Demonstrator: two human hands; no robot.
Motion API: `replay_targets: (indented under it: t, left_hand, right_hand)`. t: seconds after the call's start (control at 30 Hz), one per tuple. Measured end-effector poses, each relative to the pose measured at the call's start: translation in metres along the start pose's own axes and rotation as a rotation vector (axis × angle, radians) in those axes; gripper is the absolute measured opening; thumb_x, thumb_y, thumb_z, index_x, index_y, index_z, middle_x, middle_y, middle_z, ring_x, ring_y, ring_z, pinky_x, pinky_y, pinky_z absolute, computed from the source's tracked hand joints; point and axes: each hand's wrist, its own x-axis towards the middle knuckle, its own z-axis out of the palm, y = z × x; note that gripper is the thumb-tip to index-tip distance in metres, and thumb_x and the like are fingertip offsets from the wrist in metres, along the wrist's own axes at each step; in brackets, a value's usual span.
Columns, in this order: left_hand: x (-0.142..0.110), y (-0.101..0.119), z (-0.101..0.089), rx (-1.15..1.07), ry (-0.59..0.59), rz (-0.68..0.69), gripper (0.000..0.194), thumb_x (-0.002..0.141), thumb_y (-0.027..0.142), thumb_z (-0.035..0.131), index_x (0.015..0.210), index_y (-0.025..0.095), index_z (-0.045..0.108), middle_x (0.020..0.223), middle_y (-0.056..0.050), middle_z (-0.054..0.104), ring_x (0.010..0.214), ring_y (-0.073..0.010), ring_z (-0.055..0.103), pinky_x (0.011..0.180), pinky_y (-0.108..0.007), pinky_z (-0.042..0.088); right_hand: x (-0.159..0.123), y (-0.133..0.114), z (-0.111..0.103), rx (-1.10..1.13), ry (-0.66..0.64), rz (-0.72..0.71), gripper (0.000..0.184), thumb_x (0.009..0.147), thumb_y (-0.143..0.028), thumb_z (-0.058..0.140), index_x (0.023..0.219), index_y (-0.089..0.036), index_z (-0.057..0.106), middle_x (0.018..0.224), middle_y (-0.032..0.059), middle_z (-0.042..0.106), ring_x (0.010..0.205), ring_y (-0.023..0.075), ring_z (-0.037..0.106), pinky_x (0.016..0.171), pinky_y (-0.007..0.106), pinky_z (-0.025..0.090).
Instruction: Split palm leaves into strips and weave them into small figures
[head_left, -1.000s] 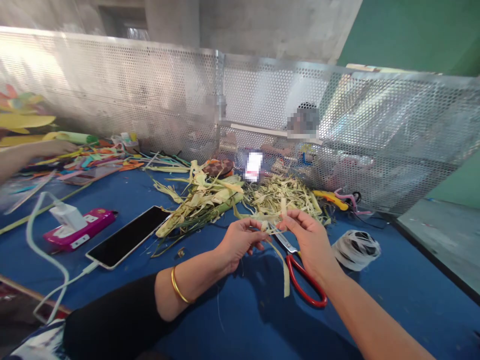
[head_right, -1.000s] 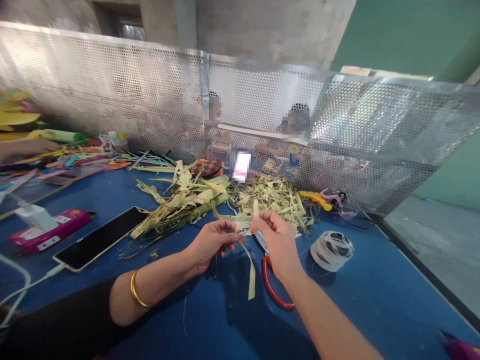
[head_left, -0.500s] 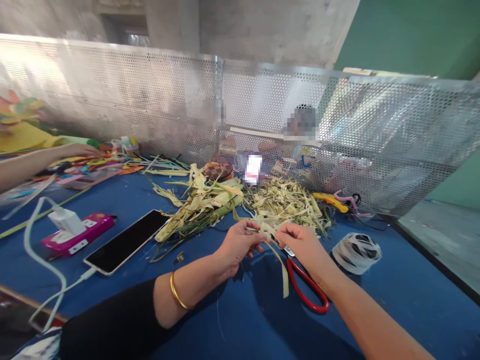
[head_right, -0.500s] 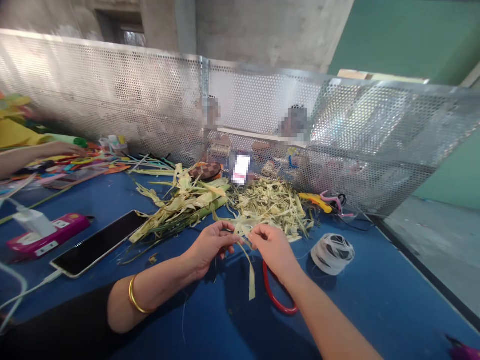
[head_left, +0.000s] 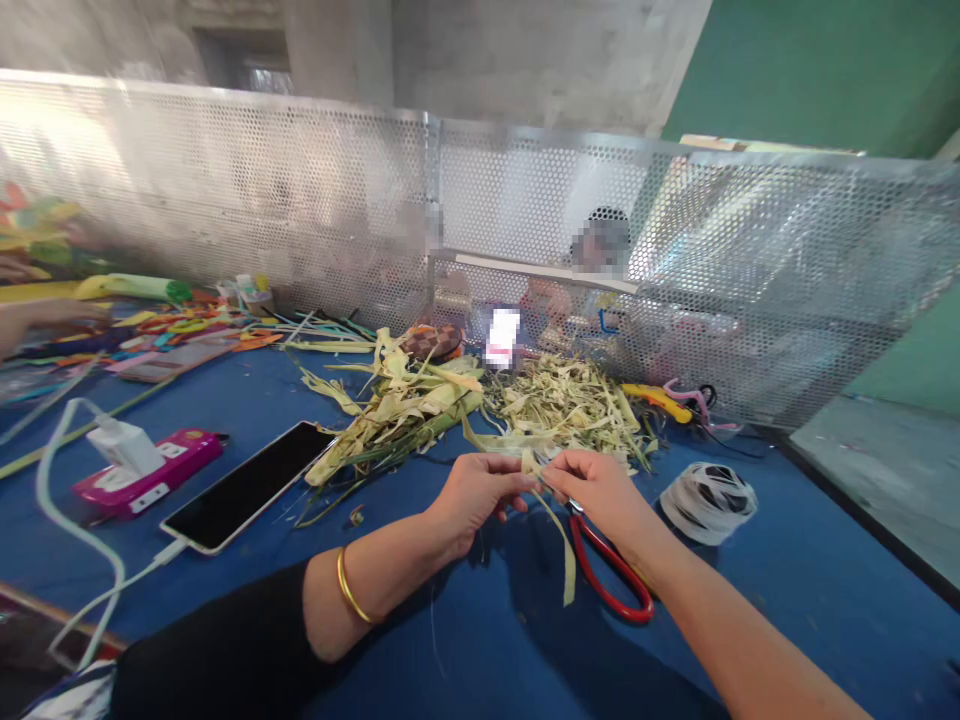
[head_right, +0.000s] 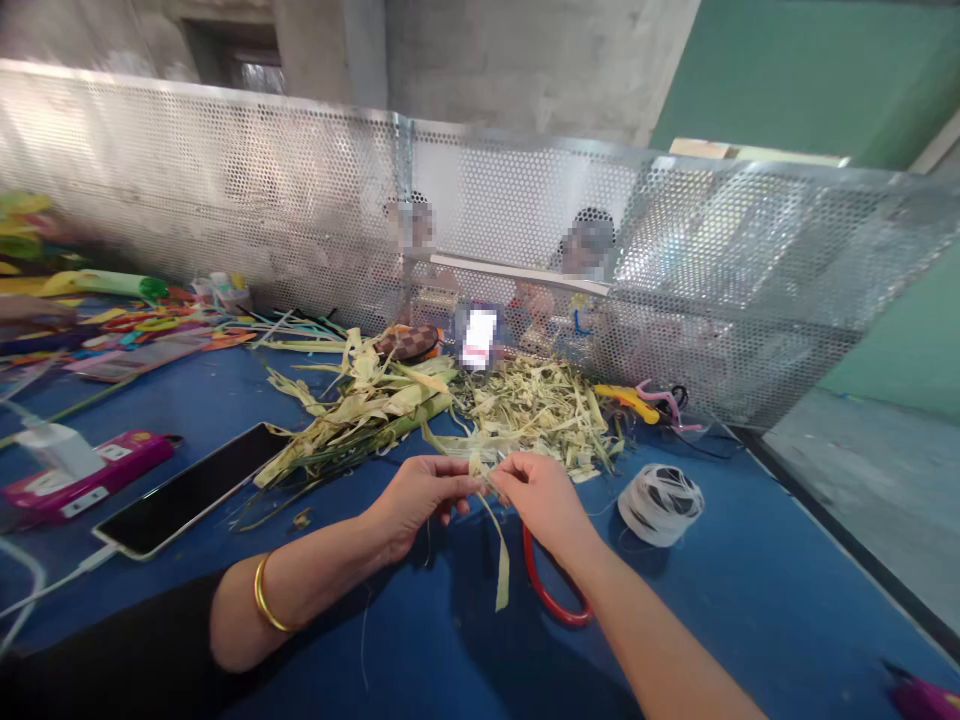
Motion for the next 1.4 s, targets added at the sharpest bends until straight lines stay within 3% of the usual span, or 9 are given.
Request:
replay_targets:
  t: [0.27, 0.37, 0.43, 0.57, 0.8, 0.97, 1.1, 1.2, 1.4]
  left_hand:
    - [-0.003, 0.002, 0.002, 0.053, 0.007, 0.017, 0.011, 0.059, 0.020, 0.071, 0.062, 0.011, 0.065, 0.056, 0.001, 0.057, 0.046, -0.0066, 0.050, 0.038, -0.017, 0.031]
    - [-0.005, 0.004, 0.002, 0.135, -0.052, 0.014, 0.008, 0.063, 0.018, 0.065, 0.064, 0.011, 0.068, 0.058, -0.001, 0.061, 0.046, -0.0070, 0.051, 0.040, -0.017, 0.034]
    - [-0.005, 0.004, 0.001, 0.184, -0.081, 0.020, 0.011, 0.065, 0.018, 0.062, 0.068, 0.011, 0.071, 0.061, -0.002, 0.063, 0.046, -0.0069, 0.051, 0.041, -0.017, 0.036]
    - [-0.005, 0.003, 0.001, 0.272, -0.096, 0.048, 0.015, 0.065, 0.014, 0.057, 0.069, 0.012, 0.072, 0.056, 0.000, 0.062, 0.044, -0.0071, 0.050, 0.041, -0.018, 0.037]
    - [-0.006, 0.002, 0.004, 0.347, -0.102, 0.015, 0.009, 0.062, 0.014, 0.060, 0.056, 0.012, 0.067, 0.048, 0.002, 0.058, 0.041, -0.0081, 0.050, 0.042, -0.019, 0.039]
    - [-0.006, -0.002, 0.003, 0.359, -0.273, -0.054, 0.010, 0.060, 0.014, 0.061, 0.061, 0.014, 0.071, 0.052, 0.002, 0.062, 0.042, -0.0080, 0.052, 0.048, -0.021, 0.045]
    - [-0.007, -0.007, 0.002, 0.293, -0.407, -0.141, 0.010, 0.058, 0.020, 0.069, 0.065, 0.014, 0.072, 0.059, 0.001, 0.066, 0.044, -0.0077, 0.054, 0.051, -0.021, 0.046]
    - [-0.006, -0.005, 0.001, 0.310, -0.421, -0.143, 0.009, 0.058, 0.023, 0.070, 0.060, 0.014, 0.070, 0.054, 0.001, 0.064, 0.044, -0.0074, 0.053, 0.050, -0.020, 0.044]
    - [-0.006, 0.000, -0.001, 0.351, -0.424, -0.139, 0.009, 0.057, 0.022, 0.069, 0.055, 0.014, 0.068, 0.053, 0.001, 0.062, 0.043, -0.0071, 0.051, 0.050, -0.021, 0.043]
  right_hand:
    - [-0.002, -0.001, 0.000, -0.031, -0.027, 0.002, 0.023, 0.074, -0.035, 0.054, 0.057, -0.019, 0.052, 0.052, -0.0023, 0.053, 0.051, 0.0118, 0.045, 0.054, 0.025, 0.034]
    - [-0.002, -0.002, 0.000, -0.101, -0.004, -0.032, 0.016, 0.075, -0.033, 0.054, 0.080, -0.019, 0.059, 0.055, -0.0034, 0.055, 0.052, 0.0135, 0.049, 0.054, 0.026, 0.036]
    - [-0.003, -0.004, 0.000, -0.167, -0.020, -0.079, 0.023, 0.078, -0.032, 0.051, 0.096, -0.020, 0.059, 0.061, -0.0029, 0.058, 0.057, 0.0148, 0.052, 0.057, 0.027, 0.038]
    - [-0.004, -0.008, -0.002, -0.242, -0.105, -0.144, 0.029, 0.085, -0.035, 0.041, 0.072, -0.020, 0.061, 0.064, 0.0003, 0.060, 0.063, 0.0156, 0.054, 0.061, 0.027, 0.040]
    - [-0.005, -0.006, 0.000, -0.316, 0.050, -0.171, 0.021, 0.075, -0.034, 0.053, 0.067, -0.020, 0.066, 0.068, 0.0016, 0.061, 0.063, 0.0161, 0.054, 0.057, 0.027, 0.038]
    - [-0.005, -0.006, 0.004, -0.189, 0.093, -0.090, 0.027, 0.079, -0.038, 0.050, 0.059, -0.021, 0.054, 0.050, -0.0035, 0.052, 0.046, 0.0126, 0.045, 0.050, 0.025, 0.033]
    - [-0.003, -0.007, 0.009, 0.121, 0.138, -0.035, 0.027, 0.083, -0.040, 0.047, 0.062, -0.021, 0.049, 0.045, -0.0044, 0.053, 0.043, 0.0120, 0.049, 0.050, 0.024, 0.037]
    - [-0.001, -0.007, 0.012, 0.313, 0.220, -0.021, 0.024, 0.081, -0.041, 0.050, 0.070, -0.020, 0.052, 0.052, -0.0024, 0.060, 0.050, 0.0131, 0.056, 0.052, 0.024, 0.041]
    - [-0.001, -0.004, 0.016, 0.389, 0.269, -0.060, 0.032, 0.080, -0.051, 0.053, 0.070, -0.021, 0.052, 0.057, -0.0011, 0.063, 0.056, 0.0148, 0.060, 0.058, 0.027, 0.046]
